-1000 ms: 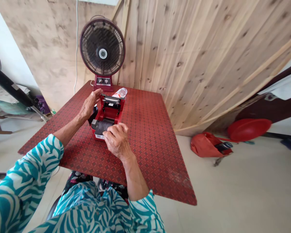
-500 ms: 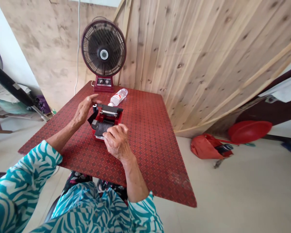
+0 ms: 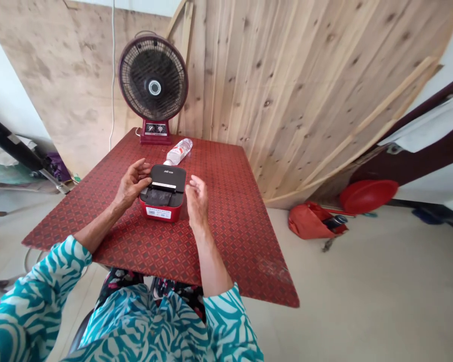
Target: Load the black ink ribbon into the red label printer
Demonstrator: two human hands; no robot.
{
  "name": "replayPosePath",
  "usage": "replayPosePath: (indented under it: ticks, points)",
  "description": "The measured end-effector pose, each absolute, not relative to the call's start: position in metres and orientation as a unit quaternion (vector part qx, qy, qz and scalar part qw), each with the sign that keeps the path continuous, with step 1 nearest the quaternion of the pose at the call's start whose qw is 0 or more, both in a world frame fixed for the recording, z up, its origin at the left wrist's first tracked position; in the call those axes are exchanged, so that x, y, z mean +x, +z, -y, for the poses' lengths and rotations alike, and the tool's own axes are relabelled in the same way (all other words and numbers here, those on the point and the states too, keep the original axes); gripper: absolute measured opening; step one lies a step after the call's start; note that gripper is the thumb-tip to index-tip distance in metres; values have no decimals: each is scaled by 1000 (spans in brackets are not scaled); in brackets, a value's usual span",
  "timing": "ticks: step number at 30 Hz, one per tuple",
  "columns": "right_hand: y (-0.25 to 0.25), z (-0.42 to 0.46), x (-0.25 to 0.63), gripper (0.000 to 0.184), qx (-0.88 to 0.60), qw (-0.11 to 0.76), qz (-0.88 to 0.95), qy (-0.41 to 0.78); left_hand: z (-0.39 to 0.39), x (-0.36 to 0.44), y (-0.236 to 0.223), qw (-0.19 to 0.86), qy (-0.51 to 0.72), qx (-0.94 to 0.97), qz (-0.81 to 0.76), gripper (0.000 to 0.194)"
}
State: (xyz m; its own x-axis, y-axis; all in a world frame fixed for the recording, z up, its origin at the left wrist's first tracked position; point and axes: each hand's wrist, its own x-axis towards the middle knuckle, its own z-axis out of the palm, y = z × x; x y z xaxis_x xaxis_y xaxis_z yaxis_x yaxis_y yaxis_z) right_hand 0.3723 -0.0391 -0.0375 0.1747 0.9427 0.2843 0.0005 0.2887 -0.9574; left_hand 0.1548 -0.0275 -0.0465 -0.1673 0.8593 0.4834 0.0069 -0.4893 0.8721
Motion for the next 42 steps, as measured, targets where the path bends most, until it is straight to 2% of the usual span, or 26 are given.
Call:
replayPosePath:
  ticks: [3,5,14,18,22,25,31,42]
  points:
    - [-51,21,364,49,-447,599,462,478,30,159,-49,364,665,510,-407,64]
    - [-56,16,360,48,-444,600,447,492,31,161,-48,387,658,486,-425,65]
    - [-53,13,371,41,-449,562,561,410,25,152,-35,527,574,411,-472,76]
    - [-54,12,372,43,-449,555,580,392,26,152,-34,531,563,439,-456,77]
    - [-57,13,365,42,-457,578,541,406,36,155,-38,528,585,449,-421,65]
    - [-59,13,360,42,-443,601,513,424,42,152,-36,563,567,459,-388,62]
    - [-78,21,351,41,-430,645,495,392,43,142,-31,585,549,479,-356,64]
    - [-99,22,345,44,-457,637,464,411,39,142,-36,587,549,472,-363,70]
